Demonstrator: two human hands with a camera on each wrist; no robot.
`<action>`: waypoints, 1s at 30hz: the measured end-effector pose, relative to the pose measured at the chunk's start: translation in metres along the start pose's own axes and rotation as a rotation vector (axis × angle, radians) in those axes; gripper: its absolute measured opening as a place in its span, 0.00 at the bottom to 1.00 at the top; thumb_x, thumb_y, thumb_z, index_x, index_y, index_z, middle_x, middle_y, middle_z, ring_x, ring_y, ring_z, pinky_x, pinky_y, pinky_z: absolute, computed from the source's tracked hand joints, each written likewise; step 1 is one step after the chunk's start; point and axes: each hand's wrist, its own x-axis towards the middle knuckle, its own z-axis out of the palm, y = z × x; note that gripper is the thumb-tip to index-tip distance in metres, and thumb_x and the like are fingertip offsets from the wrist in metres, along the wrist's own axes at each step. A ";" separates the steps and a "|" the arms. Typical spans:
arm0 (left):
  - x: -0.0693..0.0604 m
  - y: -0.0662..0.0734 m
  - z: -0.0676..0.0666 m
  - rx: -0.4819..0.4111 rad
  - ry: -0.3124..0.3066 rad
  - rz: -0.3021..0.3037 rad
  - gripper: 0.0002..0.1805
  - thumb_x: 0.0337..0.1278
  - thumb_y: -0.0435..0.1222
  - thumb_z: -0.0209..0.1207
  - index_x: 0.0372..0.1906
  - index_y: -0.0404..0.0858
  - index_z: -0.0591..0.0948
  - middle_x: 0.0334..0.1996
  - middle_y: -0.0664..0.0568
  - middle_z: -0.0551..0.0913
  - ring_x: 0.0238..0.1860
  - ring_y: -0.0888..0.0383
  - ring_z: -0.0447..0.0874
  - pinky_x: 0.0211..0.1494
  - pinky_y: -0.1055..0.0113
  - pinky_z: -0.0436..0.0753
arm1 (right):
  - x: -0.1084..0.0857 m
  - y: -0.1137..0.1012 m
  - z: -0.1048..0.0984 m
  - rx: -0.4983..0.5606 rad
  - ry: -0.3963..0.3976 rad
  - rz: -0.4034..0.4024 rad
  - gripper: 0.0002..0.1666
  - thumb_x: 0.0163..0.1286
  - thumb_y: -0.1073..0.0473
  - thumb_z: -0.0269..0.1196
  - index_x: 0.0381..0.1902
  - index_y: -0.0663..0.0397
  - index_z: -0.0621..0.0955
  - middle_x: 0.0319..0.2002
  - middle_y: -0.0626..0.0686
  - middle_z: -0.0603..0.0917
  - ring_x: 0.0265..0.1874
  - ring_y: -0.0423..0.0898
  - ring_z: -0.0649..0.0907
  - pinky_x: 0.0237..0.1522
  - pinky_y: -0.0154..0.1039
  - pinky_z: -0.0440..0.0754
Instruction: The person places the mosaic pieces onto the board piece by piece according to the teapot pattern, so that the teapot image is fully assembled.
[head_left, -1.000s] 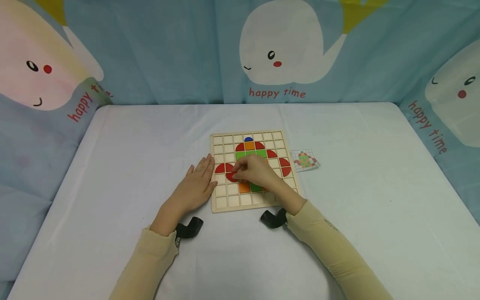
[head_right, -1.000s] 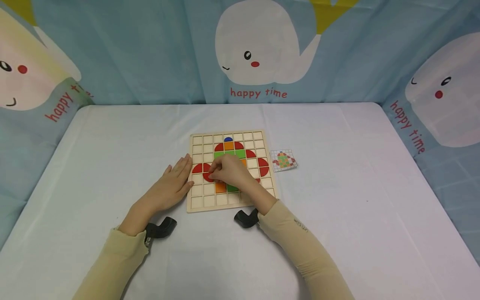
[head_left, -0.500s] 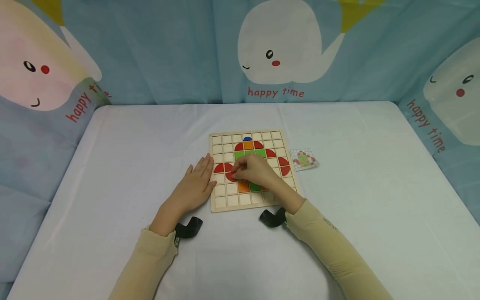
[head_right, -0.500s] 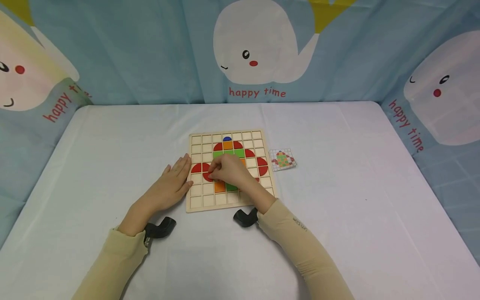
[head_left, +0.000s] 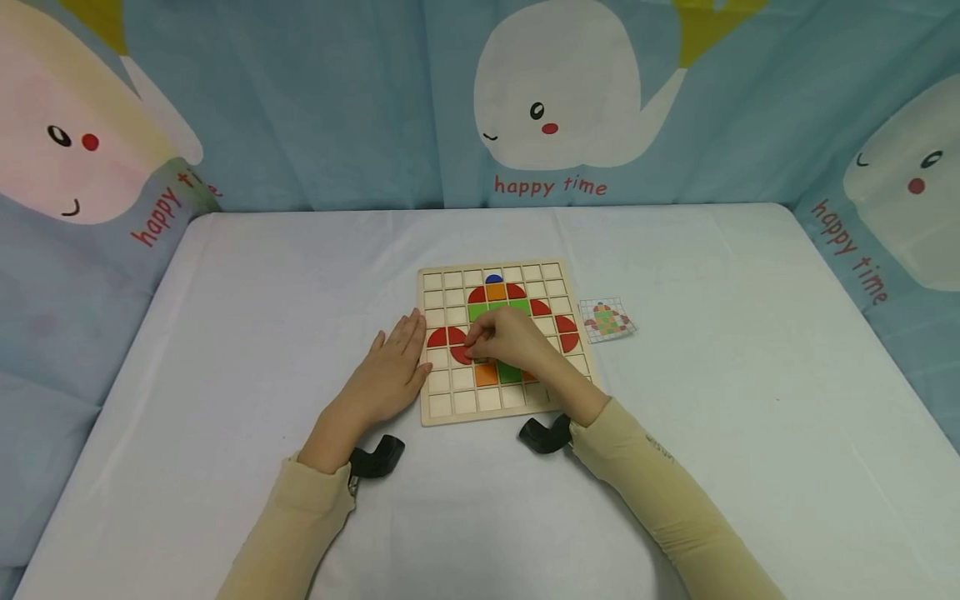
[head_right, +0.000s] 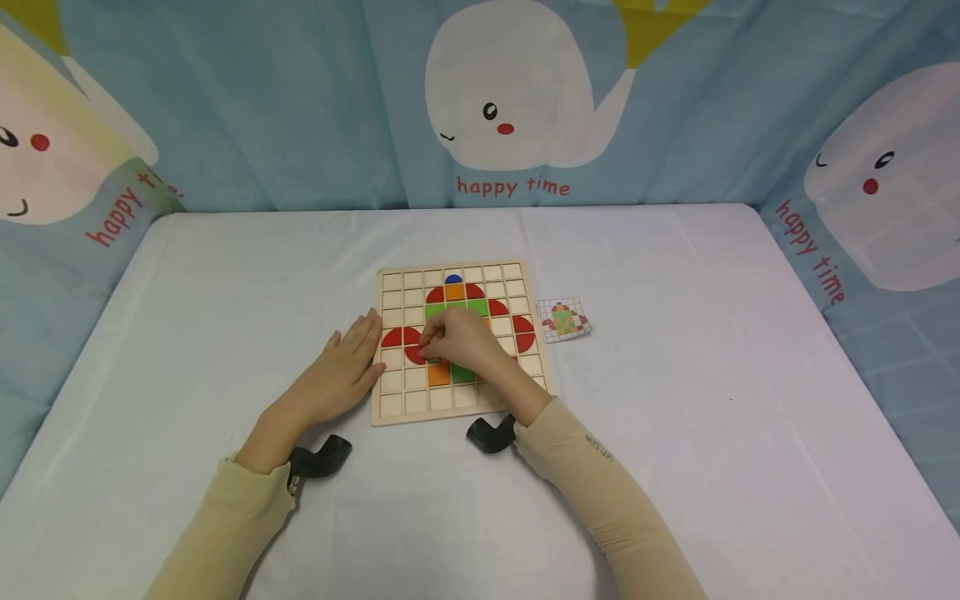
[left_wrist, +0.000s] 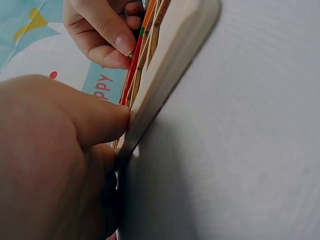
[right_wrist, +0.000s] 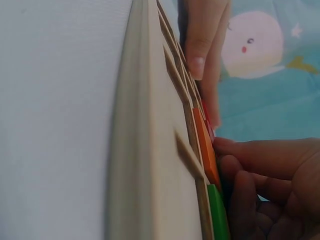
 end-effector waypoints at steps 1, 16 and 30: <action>0.000 0.000 0.000 0.001 0.001 0.000 0.35 0.71 0.41 0.43 0.72 0.27 0.46 0.74 0.39 0.43 0.73 0.43 0.40 0.70 0.44 0.45 | 0.000 0.000 0.000 -0.001 0.001 0.000 0.03 0.57 0.61 0.70 0.26 0.54 0.85 0.23 0.46 0.82 0.20 0.41 0.76 0.24 0.32 0.74; -0.001 -0.001 0.001 -0.005 -0.006 -0.008 0.36 0.71 0.42 0.43 0.72 0.28 0.45 0.74 0.40 0.42 0.73 0.44 0.39 0.71 0.44 0.44 | -0.001 0.002 -0.003 0.015 -0.056 -0.010 0.03 0.56 0.65 0.69 0.29 0.55 0.84 0.20 0.47 0.78 0.21 0.42 0.73 0.26 0.32 0.71; -0.009 -0.003 0.008 -0.128 -0.020 0.006 0.37 0.69 0.41 0.47 0.72 0.26 0.46 0.74 0.38 0.42 0.73 0.43 0.39 0.70 0.43 0.42 | -0.011 0.018 -0.022 0.222 -0.114 -0.062 0.09 0.61 0.63 0.66 0.38 0.62 0.83 0.30 0.52 0.83 0.29 0.47 0.80 0.34 0.35 0.78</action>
